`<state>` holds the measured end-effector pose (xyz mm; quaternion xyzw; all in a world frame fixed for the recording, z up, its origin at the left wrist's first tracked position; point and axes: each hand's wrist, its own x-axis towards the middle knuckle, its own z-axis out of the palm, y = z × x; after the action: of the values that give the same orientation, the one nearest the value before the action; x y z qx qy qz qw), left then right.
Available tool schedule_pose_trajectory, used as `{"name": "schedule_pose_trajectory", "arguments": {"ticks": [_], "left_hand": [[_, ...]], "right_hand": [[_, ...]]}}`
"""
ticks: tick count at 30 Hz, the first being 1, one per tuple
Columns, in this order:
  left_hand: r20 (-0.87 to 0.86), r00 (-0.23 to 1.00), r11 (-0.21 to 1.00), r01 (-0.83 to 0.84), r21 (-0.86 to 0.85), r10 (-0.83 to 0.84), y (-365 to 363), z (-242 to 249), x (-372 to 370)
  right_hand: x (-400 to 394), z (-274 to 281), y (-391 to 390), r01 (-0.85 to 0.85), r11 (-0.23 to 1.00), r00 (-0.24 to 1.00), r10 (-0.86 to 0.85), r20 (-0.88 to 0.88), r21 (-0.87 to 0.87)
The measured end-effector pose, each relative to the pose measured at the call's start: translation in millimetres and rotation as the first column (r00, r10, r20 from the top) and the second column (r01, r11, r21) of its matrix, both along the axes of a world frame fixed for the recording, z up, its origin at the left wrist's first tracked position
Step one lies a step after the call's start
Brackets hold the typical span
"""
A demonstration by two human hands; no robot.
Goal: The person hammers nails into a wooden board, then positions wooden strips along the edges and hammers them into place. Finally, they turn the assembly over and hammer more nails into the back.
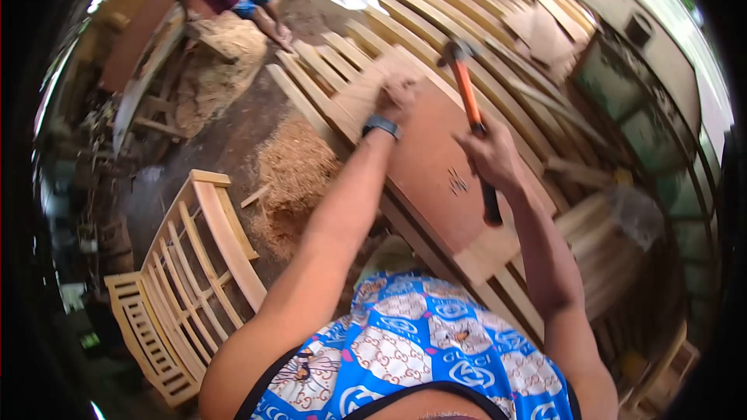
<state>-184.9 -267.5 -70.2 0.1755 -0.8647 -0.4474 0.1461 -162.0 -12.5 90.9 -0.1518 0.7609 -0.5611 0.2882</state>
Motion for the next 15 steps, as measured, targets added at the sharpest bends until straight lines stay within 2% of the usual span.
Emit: {"name": "schedule_pose_trajectory", "arguments": {"ticks": [1, 2, 3, 4, 6, 7, 8, 10, 12, 14, 15], "left_hand": [[0.038, 0.997, 0.991, -0.072, 0.114, 0.068, 9.0, 4.9, 1.1], [-0.057, 0.997, 0.999, -0.047, -0.010, 0.046, 10.0, -9.7, -1.1], [-0.140, 0.990, 0.998, 0.010, -0.056, -0.018, 12.1, -18.1, -2.6], [-0.099, 0.995, 1.000, -0.029, 0.001, 0.029, 19.1, -18.6, -3.1], [-0.251, 0.968, 0.987, -0.034, -0.156, -0.006, 21.2, -26.3, -6.5], [-0.264, 0.965, 0.984, -0.043, -0.172, -0.004, 18.9, -29.5, -8.6], [-0.205, 0.979, 0.989, -0.043, -0.139, 0.014, 19.1, -34.9, -11.1], [-0.150, 0.988, 0.994, -0.037, -0.103, 0.021, 21.0, -32.1, -12.9], [-0.125, 0.990, 0.994, -0.072, -0.079, 0.062, 21.9, -28.5, -9.7], [-0.155, 0.985, 0.992, -0.086, -0.092, 0.071, 23.5, -29.7, -9.3], [-0.154, 0.986, 0.991, -0.079, -0.106, 0.062, 22.6, -28.1, -8.6]], "right_hand": [[0.8, -12.7, 7.2, -0.029, 1.000, 0.999, 0.030, -0.044, 0.007], [2.5, -11.1, 11.6, -0.052, 0.997, 0.997, 0.056, -0.060, 0.058], [1.0, -21.6, 15.2, -0.087, 0.992, 0.975, 0.103, -0.195, 0.091], [-3.1, -35.4, 16.6, -0.097, 0.987, 0.937, 0.134, -0.322, 0.127], [-14.4, -74.5, 20.0, -0.113, 0.988, 0.895, 0.146, -0.421, 0.101], [-17.6, -74.0, 18.1, -0.105, 0.989, 0.878, 0.143, -0.458, 0.108], [-21.3, -74.4, 16.0, -0.095, 0.989, 0.858, 0.140, -0.493, 0.116], [-13.6, -41.7, 11.0, -0.137, 0.965, 0.945, 0.195, -0.264, 0.222], [-11.8, -45.4, 7.8, -0.116, 0.974, 0.942, 0.170, -0.288, 0.197], [-8.2, -40.2, 5.9, -0.134, 0.946, 0.968, 0.188, -0.164, 0.294], [-7.8, -41.5, 7.1, -0.140, 0.946, 0.959, 0.203, -0.198, 0.294]]}}
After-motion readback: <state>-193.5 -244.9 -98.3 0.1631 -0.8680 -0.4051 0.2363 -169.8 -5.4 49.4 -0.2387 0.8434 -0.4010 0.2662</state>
